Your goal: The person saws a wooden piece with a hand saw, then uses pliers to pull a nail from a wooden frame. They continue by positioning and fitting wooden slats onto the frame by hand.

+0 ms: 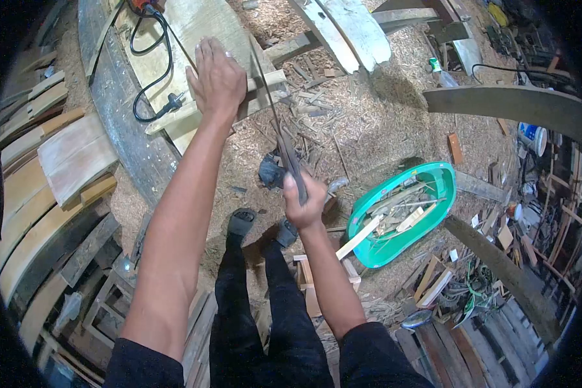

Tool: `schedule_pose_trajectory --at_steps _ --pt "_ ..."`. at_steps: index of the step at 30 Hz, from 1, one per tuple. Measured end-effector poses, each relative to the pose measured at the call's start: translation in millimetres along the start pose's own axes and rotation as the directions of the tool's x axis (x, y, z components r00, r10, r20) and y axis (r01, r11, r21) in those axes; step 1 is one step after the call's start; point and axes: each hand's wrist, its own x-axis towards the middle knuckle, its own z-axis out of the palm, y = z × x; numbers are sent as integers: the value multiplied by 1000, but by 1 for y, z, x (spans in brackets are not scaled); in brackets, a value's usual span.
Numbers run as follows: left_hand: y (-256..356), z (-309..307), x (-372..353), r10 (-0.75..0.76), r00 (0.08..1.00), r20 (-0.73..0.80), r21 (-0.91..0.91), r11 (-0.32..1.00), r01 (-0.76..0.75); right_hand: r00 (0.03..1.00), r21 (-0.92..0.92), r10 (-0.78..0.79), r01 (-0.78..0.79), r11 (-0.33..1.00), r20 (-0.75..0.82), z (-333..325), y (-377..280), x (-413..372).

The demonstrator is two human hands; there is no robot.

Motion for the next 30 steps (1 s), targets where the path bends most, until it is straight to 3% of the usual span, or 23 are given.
schedule_pose_trajectory --at_steps 2,4,8,9,10,12,15,18,21,23,25,28,29,30 --pt "3 -3 -1 -3 1000 15 -18 1000 3 999 -3 -42 42 999 -11 -15 7 -32" --pt "2 -3 -1 -18 1000 12 -25 1000 19 1000 36 21 -20 999 -23 -19 4 -39" --pt "0 1 0 -11 1000 -9 -28 1000 11 981 269 77 -26 963 -180 -9 44 -38" --pt "0 1 1 -13 1000 -7 -32 999 13 974 248 102 -49 968 -205 -12 28 -29" --pt "0 2 -2 -13 1000 2 -37 999 13 981 172 156 -135 976 -112 -27 29 -29" --pt "-1 5 -2 -3 998 -62 -52 999 0 1000 125 25 -26 992 10 -36 25 -26" --pt "0 7 -4 -5 987 -159 -72 997 -6 998 -12 40 -39 999 46 -27 -8 -34" --pt "-2 6 -2 -26 982 -189 -112 994 4 992 -121 -93 104 987 90 -20 -14 -37" --pt "-4 6 1 -42 977 -207 -171 985 6 973 -116 -219 209 971 -77 -15 -4 -36" --pt "1 -2 -3 -35 991 -132 -192 981 9 988 -160 -131 116 980 -87 -17 -9 -36" --pt "-1 5 -4 -4 972 -237 -132 991 -28 995 -180 -62 47 983 -77 -17 -10 -37" --pt "-3 10 -4 14 953 -303 -117 992 -52 977 -250 -196 171 953 -79 -5 -12 -37" --pt "-3 10 -2 20 950 -313 -124 990 -62 995 -197 -74 58 979 -74 -2 -11 -43" --pt "-3 9 -2 19 951 -308 -116 992 -57 991 -198 -82 59 978 -109 0 -7 -44"
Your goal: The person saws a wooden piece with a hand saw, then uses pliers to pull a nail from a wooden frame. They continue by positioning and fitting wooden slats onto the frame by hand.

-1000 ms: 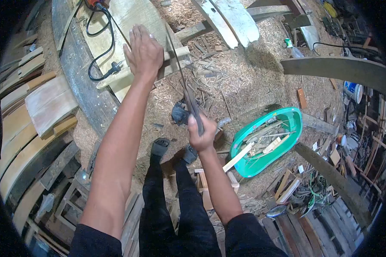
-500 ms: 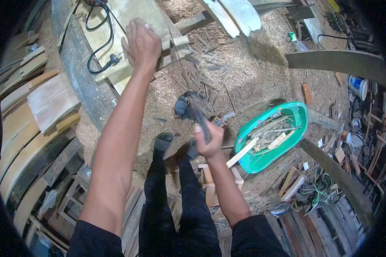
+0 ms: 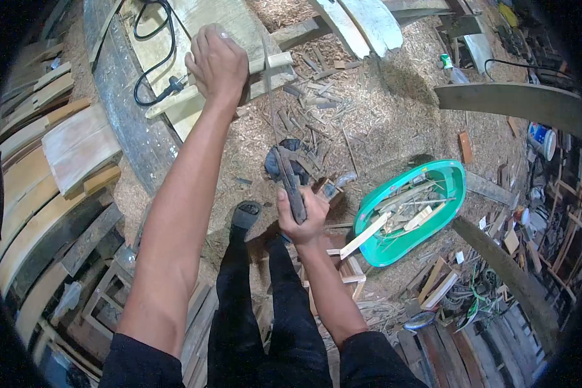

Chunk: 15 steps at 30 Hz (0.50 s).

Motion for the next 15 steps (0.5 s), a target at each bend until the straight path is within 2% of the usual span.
schedule_pose_trajectory --at_steps 3,4,5,6,9,12,13,15 --pt "-1 -3 -1 -6 1000 17 30 1000 6 995 26 -3 5 1000 -95 1 9 -2" --pt "-1 -3 -1 -5 1000 23 35 999 4 971 203 212 -187 961 -110 1 9 -3" --pt "0 -4 -2 -2 1000 28 34 999 1 971 205 215 -191 960 -103 -5 9 0" --pt "1 -3 -1 -5 999 36 34 999 4 972 210 213 -189 959 -99 -11 9 6" --pt "1 -5 0 -10 999 37 33 999 8 997 118 30 -21 993 -74 -15 -1 14" --pt "0 -4 -3 8 1000 -4 27 1000 -8 992 131 -17 33 991 -122 7 -14 43" --pt "-1 -3 -3 15 1000 -19 25 1000 -15 993 131 86 -75 988 -78 12 -21 56" --pt "0 -2 -3 5 1000 -21 29 1000 -5 998 63 33 -29 998 -50 15 -18 63"
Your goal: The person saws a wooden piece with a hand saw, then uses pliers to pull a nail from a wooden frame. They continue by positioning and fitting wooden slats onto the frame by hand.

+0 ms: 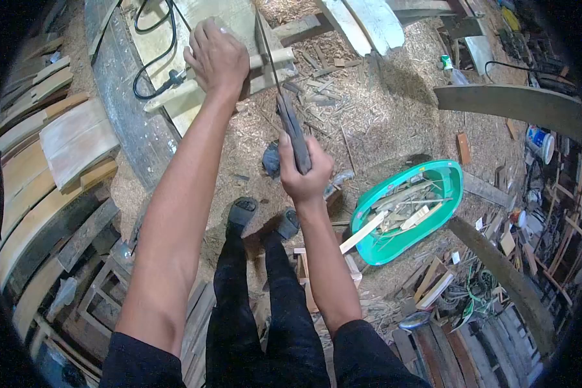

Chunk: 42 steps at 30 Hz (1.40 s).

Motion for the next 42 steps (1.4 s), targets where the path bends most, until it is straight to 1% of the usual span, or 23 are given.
schedule_pose_trajectory --at_steps 1,2,5,6,9,10,13,14,15,17,18,21,22,24,26,27,30,33,36,38,39,40,42 --pt "2 0 1 -8 1000 10 5 1000 8 999 -28 -32 33 999 11 2 2 4" --pt "1 -1 1 -19 999 26 16 1000 19 998 39 -63 64 997 -11 2 15 -4" --pt "3 -2 2 -38 998 56 28 999 36 999 -22 1 0 1000 43 -17 11 -24" --pt "4 -7 3 -49 992 115 20 999 47 1000 -10 -6 6 1000 -8 -15 8 -18" --pt "4 -4 2 -32 996 78 38 999 29 999 -36 -33 33 999 10 -1 17 -1" --pt "4 -4 1 -29 997 74 39 999 26 997 -85 -72 74 994 20 0 11 1" --pt "4 -3 0 -26 997 77 40 999 23 999 -41 -34 34 999 -6 -1 9 -8" --pt "4 -4 1 -30 996 85 34 999 27 997 -40 -76 76 996 -1 -8 14 -19" --pt "4 -6 3 -34 995 92 31 999 31 999 -7 -50 50 999 -16 -13 15 -30" --pt "3 -4 4 -29 998 50 35 999 28 999 73 -8 11 997 -38 -14 18 -40" --pt "4 -2 2 -24 999 38 33 999 23 1000 46 -7 7 999 6 -15 15 -33" --pt "2 -1 1 -25 999 43 22 999 24 995 -42 81 -79 996 63 10 9 10" --pt "2 -2 2 -31 998 46 1 1000 31 996 -41 63 -60 997 62 10 10 7" --pt "4 -2 5 -43 997 56 19 999 42 999 -36 8 -6 999 48 10 11 5" --pt "5 -4 3 -53 995 82 29 998 51 999 25 -37 38 999 -29 -3 27 -34" --pt "6 -6 2 -62 994 90 32 998 60 996 56 -68 71 996 -61 -8 25 -40" --pt "6 -4 6 -57 994 91 30 998 55 994 10 -100 101 995 -43 -16 29 -40" --pt "4 -6 1 -58 993 100 33 998 55 995 -71 86 -83 994 47 10 9 8" --pt "7 -6 4 -53 994 91 32 998 51 999 -115 15 -10 993 40 6 16 -3" --pt "6 -5 1 -54 993 104 49 998 49 999 -74 -48 49 996 20 -16 28 -39" --pt "6 -5 5 -59 994 97 60 997 53 996 -48 -90 91 995 15 -22 21 -43" --pt "5 -5 9 -59 994 92 56 997 54 996 -6 -85 85 996 15 -25 19 -44" --pt "6 -5 5 -52 993 107 44 998 47 997 -13 -78 78 997 -15 -14 17 -26"
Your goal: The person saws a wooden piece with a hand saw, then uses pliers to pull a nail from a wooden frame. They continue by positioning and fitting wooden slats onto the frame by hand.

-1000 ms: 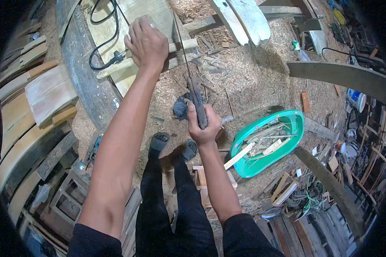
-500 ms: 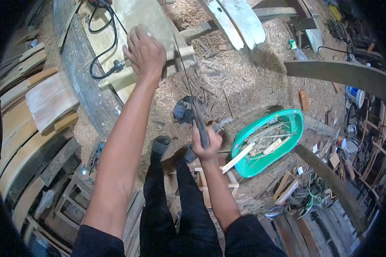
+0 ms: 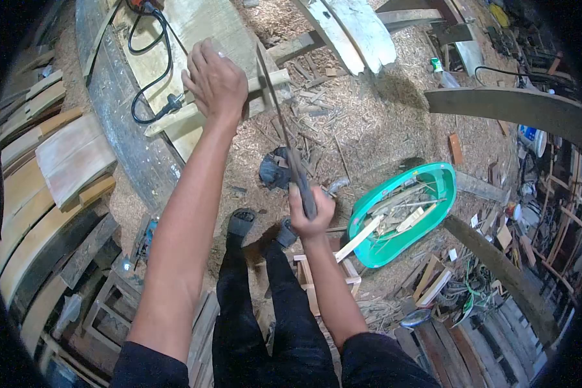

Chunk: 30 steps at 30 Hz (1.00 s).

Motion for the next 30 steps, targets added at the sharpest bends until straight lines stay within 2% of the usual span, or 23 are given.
schedule_pose_trajectory --at_steps 1,2,5,6,9,10,13,16,19,20,22,25,26,29,30 --pt "0 -2 0 0 1000 -9 -8 1000 0 1000 4 6 -6 1000 -7 12 2 13" --pt "1 -3 0 -1 1000 -14 -15 1000 1 987 25 153 -154 988 38 22 10 21" --pt "-1 1 0 12 1000 -20 -1 1000 -12 995 -45 72 -69 997 66 29 -1 28" --pt "-1 -1 0 -4 1000 9 8 1000 4 996 2 89 -90 996 24 26 -13 24" --pt "4 -9 2 -33 997 65 -25 999 35 981 38 190 -191 981 29 11 1 5" --pt "6 -13 0 -43 996 84 -45 998 46 994 -20 112 -112 994 8 7 3 8" --pt "7 -19 0 -50 963 265 -47 997 65 999 -87 28 -25 996 32 0 11 11" --pt "5 -20 -7 21 986 168 -181 983 10 998 -51 51 -50 997 26 -1 9 9" --pt "13 -27 -9 -45 951 307 -151 984 95 1000 -31 -11 12 999 16 -3 7 4" --pt "17 -28 -9 -60 942 329 -192 973 129 999 -36 -50 51 998 18 -4 7 5" --pt "22 -25 -10 -82 922 377 -272 942 195 1000 -29 -3 3 1000 -17 -3 12 4" --pt "44 -19 -8 -14 964 266 -171 983 61 997 10 74 -74 997 -31 -5 21 12" --pt "45 -20 -4 -54 916 398 -157 979 126 994 26 108 -108 994 -23 -7 24 15" --pt "27 3 -7 160 972 172 -114 983 -142 996 -34 83 -83 996 20 -15 17 26" --pt "23 6 -2 59 962 266 -113 993 -30 993 -49 111 -109 993 45 -17 17 27"
